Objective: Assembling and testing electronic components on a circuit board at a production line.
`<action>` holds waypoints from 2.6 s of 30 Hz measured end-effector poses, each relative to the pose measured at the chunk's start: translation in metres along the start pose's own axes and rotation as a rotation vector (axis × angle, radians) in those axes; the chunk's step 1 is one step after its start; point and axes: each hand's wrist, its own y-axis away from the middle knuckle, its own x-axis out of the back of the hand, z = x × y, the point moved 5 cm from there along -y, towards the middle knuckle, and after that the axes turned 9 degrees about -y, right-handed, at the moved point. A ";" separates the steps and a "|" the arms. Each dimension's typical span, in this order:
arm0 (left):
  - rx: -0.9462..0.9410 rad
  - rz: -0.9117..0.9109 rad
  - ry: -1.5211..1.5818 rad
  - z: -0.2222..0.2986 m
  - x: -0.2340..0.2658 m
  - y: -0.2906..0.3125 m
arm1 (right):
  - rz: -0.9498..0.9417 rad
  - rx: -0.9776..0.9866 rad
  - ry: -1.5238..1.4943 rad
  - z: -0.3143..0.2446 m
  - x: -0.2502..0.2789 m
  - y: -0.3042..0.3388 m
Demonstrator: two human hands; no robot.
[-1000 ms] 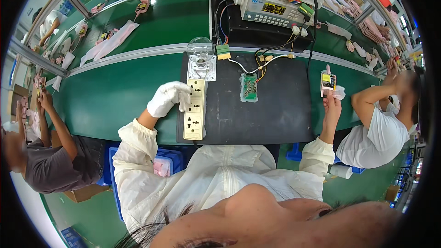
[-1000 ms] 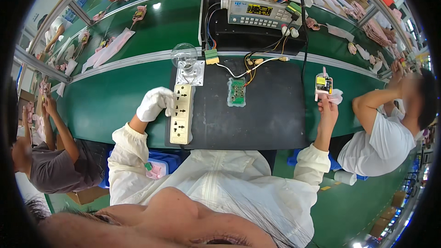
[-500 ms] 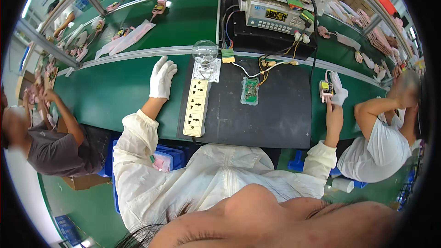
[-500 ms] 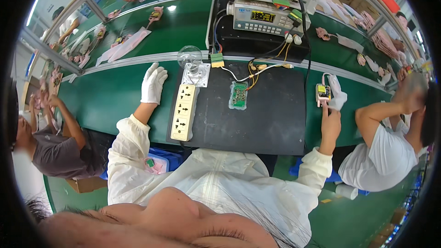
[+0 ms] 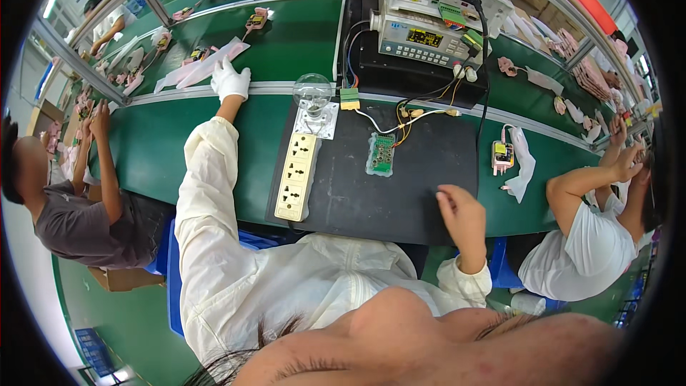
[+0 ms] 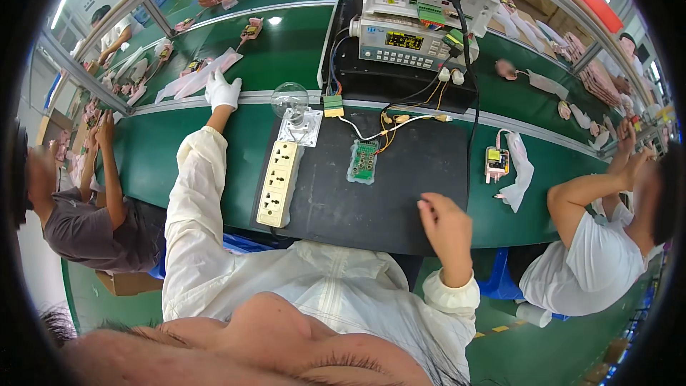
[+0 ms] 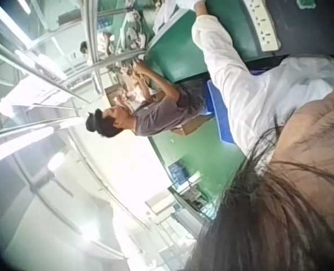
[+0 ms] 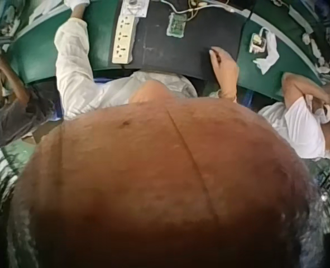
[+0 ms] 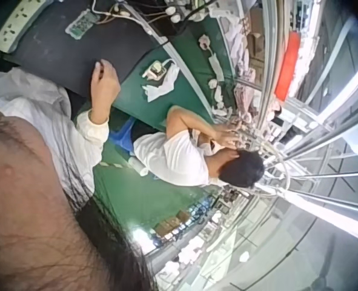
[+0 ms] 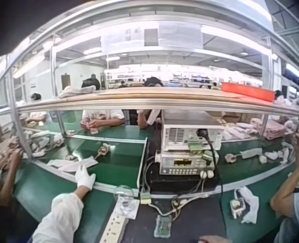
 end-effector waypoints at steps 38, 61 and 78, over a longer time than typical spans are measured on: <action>-0.072 -0.013 2.020 -0.005 -0.001 -0.026 | 0.093 0.246 0.205 -0.007 -0.070 0.005; 0.188 -0.076 1.894 0.116 0.298 0.259 | -0.163 0.387 -0.778 -0.091 -0.094 0.032; -0.905 -0.624 1.617 0.177 0.279 0.337 | -0.533 -0.010 -1.085 -0.078 -0.128 0.036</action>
